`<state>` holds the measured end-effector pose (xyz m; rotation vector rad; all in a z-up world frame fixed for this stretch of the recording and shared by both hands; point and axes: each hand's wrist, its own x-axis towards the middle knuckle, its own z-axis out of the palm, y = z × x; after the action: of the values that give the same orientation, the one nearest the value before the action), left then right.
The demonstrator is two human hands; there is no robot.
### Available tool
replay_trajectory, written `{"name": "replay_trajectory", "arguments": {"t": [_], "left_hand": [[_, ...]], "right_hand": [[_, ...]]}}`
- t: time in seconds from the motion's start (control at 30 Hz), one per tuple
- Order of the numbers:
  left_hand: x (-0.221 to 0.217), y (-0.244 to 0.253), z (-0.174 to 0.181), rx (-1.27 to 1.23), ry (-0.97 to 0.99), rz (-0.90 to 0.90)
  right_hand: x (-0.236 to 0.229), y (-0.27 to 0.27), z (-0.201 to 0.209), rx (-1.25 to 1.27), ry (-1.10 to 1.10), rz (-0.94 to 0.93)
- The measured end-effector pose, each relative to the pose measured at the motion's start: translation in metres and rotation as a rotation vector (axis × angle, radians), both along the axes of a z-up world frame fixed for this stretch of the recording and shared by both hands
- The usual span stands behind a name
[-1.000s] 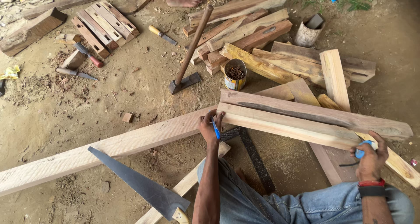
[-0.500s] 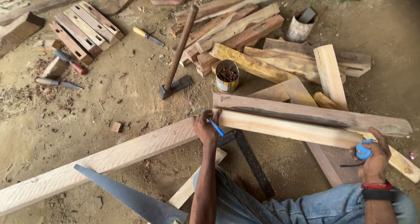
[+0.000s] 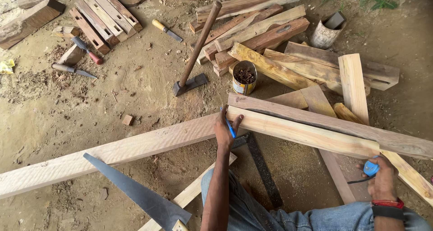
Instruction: The person sits on the ground and uses a tape measure and a square ruler to measure and mark lines on wooden planks with a blue pen. The person aligns the tools on the wood and draws straight lines to indicate cut points.
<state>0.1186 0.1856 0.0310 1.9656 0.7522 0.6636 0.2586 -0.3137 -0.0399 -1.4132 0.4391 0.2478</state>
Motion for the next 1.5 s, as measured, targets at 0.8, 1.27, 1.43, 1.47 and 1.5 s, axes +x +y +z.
{"name": "replay_trajectory", "arguments": {"t": [0.8,1.27,1.43,1.47,1.5], "left_hand": [[0.007,0.011,-0.027,0.025,-0.096,0.12],[0.011,0.008,-0.024,0.102,-0.139,0.139],[0.012,0.004,-0.018,-0.025,0.027,0.208],[0.011,0.003,-0.018,0.006,-0.005,0.199],[0.011,0.004,-0.017,0.039,-0.04,0.198]], "right_hand": [[-0.019,0.019,0.015,-0.145,-0.058,-0.053],[-0.018,0.029,0.026,-0.141,-0.068,-0.07],[-0.02,0.022,0.015,-0.148,-0.085,-0.053],[-0.021,0.02,0.013,-0.144,-0.102,-0.047],[-0.019,0.021,0.011,-0.138,-0.122,-0.033]]}}
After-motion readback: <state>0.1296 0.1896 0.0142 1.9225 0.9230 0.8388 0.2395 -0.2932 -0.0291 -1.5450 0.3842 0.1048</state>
